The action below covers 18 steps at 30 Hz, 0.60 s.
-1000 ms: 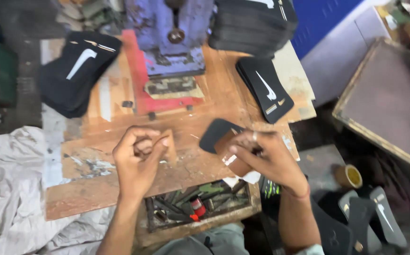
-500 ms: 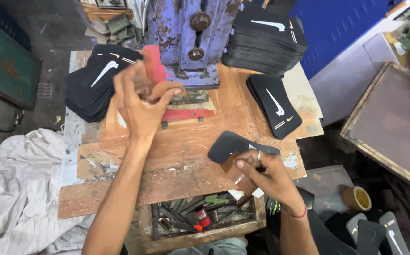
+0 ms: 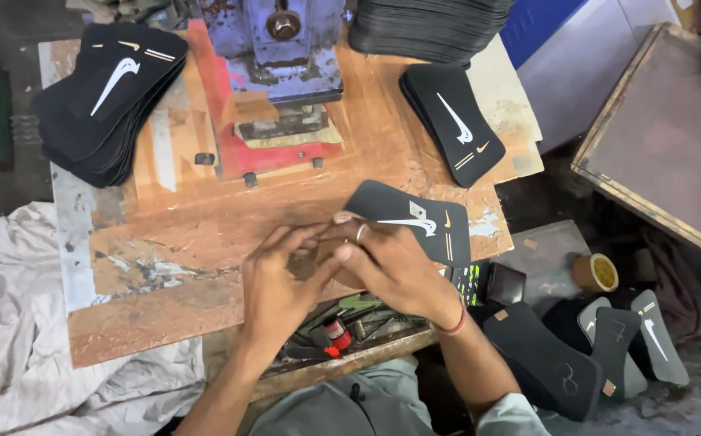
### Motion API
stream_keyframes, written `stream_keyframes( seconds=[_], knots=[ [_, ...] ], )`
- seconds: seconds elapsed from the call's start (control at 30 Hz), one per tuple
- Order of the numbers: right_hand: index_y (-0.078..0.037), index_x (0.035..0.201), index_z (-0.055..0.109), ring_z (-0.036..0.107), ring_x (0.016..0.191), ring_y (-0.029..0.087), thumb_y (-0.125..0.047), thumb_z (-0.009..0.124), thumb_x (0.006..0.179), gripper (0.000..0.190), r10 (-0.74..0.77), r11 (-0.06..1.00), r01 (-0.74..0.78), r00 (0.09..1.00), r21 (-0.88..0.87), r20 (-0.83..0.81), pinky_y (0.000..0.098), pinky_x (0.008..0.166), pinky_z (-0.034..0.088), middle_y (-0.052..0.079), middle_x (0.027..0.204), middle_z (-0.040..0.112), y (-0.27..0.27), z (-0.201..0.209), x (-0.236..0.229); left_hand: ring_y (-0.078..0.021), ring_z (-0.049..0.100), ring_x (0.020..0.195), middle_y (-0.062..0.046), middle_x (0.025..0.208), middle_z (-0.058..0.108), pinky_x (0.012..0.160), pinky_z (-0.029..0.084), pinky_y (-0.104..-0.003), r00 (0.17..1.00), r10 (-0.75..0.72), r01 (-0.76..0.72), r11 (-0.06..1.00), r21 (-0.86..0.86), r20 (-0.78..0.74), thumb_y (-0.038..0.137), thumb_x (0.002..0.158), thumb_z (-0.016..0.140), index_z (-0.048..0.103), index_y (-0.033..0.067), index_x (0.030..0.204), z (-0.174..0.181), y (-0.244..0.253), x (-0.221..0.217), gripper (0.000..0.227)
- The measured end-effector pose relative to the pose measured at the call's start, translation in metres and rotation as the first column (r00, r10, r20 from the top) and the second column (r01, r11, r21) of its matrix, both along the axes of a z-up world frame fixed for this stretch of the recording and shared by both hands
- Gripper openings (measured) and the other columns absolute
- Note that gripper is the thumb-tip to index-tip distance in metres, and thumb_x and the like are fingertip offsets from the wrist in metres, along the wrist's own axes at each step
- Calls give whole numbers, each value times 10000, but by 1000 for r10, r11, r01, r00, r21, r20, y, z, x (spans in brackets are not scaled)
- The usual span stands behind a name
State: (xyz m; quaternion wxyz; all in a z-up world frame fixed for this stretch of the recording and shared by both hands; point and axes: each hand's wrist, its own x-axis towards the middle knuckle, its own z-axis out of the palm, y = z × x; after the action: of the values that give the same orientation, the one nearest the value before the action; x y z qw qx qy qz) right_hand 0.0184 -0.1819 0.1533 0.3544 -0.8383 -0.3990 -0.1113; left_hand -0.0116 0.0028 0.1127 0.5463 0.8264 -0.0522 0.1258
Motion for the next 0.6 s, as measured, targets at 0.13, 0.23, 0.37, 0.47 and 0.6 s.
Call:
stream_keyframes(
  seconds=[0.13,0.23,0.37,0.47,0.6],
  knots=[
    [-64,1340,601,716,1066,398,-215,749,951,443,7,1000,-8,949,-3,-314,413,873,581,179,1287,686,5,5,-7,-160,777,795,-91,939,788,710,605,-297,993,36,-48,994,-97,-117,190,795,855,776,64,1103,-22,4,2,343],
    [-62,1530,395,650,1106,424,-167,784,888,758,-95,992,38,867,-124,-489,453,903,548,239,1367,610,-2,0,-12,-127,780,790,-70,894,814,714,611,-277,983,-1,-42,972,-233,-182,159,851,826,794,68,1046,-42,5,1,218],
    [11,1554,335,596,1263,460,-105,747,859,817,135,990,-141,947,0,-290,480,1024,499,323,1429,571,-11,-5,-15,-106,749,787,-54,888,774,692,597,-255,997,70,-75,971,-226,-29,93,882,802,792,43,982,-41,2,-9,112],
    [0,1471,483,676,1100,401,-190,750,888,669,-24,981,3,994,-192,-108,456,926,542,239,1166,665,-17,-13,-7,-78,695,734,-42,856,735,619,544,-236,982,189,-181,962,-202,19,75,876,802,788,32,952,-44,-5,-13,88],
    [-80,1267,695,720,782,333,-399,764,896,494,-325,880,320,945,-351,46,444,683,551,136,869,742,-10,-16,5,-58,558,657,-17,810,688,547,413,-237,940,335,-338,903,-266,-59,85,907,798,795,16,948,-66,-9,-5,81]
  ],
)
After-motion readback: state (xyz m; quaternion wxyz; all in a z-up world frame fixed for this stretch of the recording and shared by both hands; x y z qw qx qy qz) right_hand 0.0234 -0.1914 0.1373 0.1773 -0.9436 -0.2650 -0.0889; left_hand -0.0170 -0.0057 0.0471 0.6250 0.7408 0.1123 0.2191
